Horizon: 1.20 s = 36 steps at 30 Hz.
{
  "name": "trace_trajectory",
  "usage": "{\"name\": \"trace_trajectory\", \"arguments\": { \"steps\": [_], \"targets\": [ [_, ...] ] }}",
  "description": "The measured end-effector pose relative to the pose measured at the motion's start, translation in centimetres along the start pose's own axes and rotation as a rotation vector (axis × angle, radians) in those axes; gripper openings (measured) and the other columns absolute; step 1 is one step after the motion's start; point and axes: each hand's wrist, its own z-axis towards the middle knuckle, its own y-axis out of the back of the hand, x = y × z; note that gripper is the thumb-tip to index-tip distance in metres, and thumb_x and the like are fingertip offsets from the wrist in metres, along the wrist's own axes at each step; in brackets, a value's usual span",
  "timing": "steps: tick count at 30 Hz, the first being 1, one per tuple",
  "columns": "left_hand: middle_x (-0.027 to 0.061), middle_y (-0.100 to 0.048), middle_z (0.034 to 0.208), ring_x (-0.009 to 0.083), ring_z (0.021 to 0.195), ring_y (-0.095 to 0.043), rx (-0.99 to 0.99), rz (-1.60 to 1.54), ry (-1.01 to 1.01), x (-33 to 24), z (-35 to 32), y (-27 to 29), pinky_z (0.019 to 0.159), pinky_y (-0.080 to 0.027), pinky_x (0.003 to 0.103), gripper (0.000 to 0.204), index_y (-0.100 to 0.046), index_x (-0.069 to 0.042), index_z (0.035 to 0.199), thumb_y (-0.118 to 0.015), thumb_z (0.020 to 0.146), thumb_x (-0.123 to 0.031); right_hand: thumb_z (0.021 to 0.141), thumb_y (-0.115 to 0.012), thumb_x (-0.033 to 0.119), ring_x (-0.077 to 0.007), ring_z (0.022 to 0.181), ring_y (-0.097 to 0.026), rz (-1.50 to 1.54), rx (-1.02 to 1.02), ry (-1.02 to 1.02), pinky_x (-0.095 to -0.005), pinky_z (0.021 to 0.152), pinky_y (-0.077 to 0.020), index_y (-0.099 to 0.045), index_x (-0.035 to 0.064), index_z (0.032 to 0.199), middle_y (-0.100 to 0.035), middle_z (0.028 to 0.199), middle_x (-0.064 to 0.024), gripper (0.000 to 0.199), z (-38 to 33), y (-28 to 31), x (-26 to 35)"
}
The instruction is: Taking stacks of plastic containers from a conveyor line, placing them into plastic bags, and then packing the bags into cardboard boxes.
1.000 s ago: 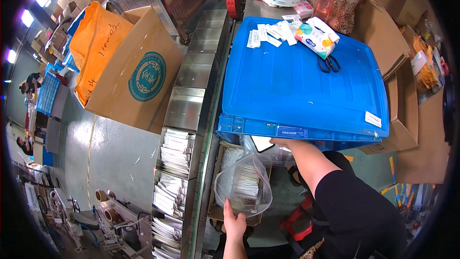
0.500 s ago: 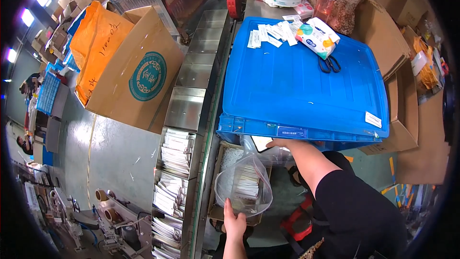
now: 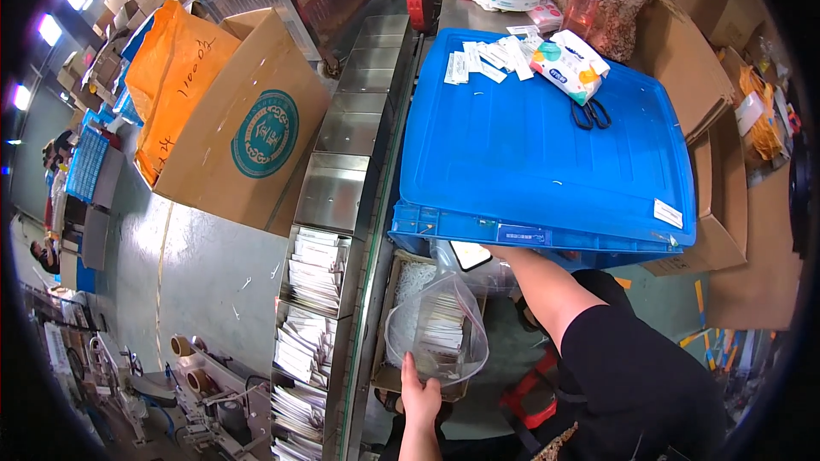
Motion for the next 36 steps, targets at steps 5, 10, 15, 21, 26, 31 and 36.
{"name": "trace_trajectory", "arguments": {
  "steps": [5,10,15,21,26,31,36],
  "targets": [
    [0.0198,-0.033,0.137,0.0259,0.128,-0.031,-0.003,-0.046,0.024,-0.4,-0.1,0.1,0.102,-0.027,0.028,0.068,-0.03,0.006,0.132,-0.046,0.066,0.004,0.069,-0.065,0.053,-0.0367,0.117,-0.041,-0.016,0.034,0.012,-0.0487,0.096,-0.0325,-0.049,0.0121,0.121,-0.043,0.13,-0.0166,0.068,-0.2,0.1,0.2],
    [0.02,-0.033,0.136,0.0256,0.128,-0.031,-0.006,-0.042,0.004,-0.6,0.0,0.1,0.103,-0.025,0.028,0.069,-0.03,0.006,0.132,-0.046,0.066,0.004,0.07,-0.064,0.053,-0.0367,0.117,-0.04,-0.037,0.066,0.02,-0.0487,0.097,-0.0323,-0.049,0.0122,0.122,-0.043,0.13,-0.0165,0.068,-0.5,0.3,0.1],
    [0.0197,-0.03,0.138,0.0253,0.129,-0.029,0.013,-0.055,0.004,0.2,0.1,-0.1,0.103,-0.025,0.029,0.07,-0.027,0.007,0.133,-0.045,0.066,0.007,0.07,-0.064,0.053,-0.0368,0.118,-0.04,-0.054,0.097,0.03,-0.0487,0.097,-0.0322,-0.048,0.0124,0.122,-0.042,0.13,-0.0164,0.068,-1.0,0.6,0.1],
    [0.0198,-0.029,0.138,0.0257,0.129,-0.029,0.027,-0.038,0.012,0.0,0.1,-0.1,0.103,-0.025,0.029,0.07,-0.026,0.007,0.134,-0.044,0.066,0.007,0.07,-0.064,0.052,-0.0368,0.118,-0.04,-0.075,0.132,0.04,-0.0487,0.097,-0.032,-0.048,0.0126,0.122,-0.042,0.131,-0.0163,0.068,-1.4,1.0,0.2],
    [0.0202,-0.031,0.138,0.0261,0.129,-0.029,0.025,-0.029,0.011,0.0,0.1,-0.1,0.103,-0.024,0.029,0.069,-0.027,0.007,0.133,-0.045,0.066,0.006,0.07,-0.064,0.052,-0.0369,0.118,-0.04,-0.094,0.162,0.052,-0.0487,0.097,-0.0319,-0.048,0.0128,0.123,-0.042,0.131,-0.0162,0.068,-1.4,1.4,0.5],
    [0.0206,-0.032,0.137,0.0267,0.129,-0.03,0.02,-0.003,0.011,-0.5,0.0,0.1,0.104,-0.024,0.03,0.069,-0.028,0.007,0.133,-0.046,0.067,0.005,0.07,-0.064,0.052,-0.0369,0.118,-0.039,-0.114,0.191,0.064,-0.0487,0.097,-0.0318,-0.047,0.013,0.123,-0.041,0.131,-0.0161,0.068,-1.4,1.7,0.8],
    [0.0259,-0.032,0.135,0.0345,0.128,-0.029,0.032,0.026,-0.012,-0.6,-0.1,0.0,0.104,-0.026,0.035,0.069,-0.028,0.005,0.133,-0.048,0.068,0.0,0.071,-0.064,0.052,-0.037,0.119,-0.039,-0.135,0.216,0.074,-0.0487,0.098,-0.0316,-0.047,0.0132,0.124,-0.041,0.132,-0.016,0.068,-1.4,2.1,0.8]
  ]
}}
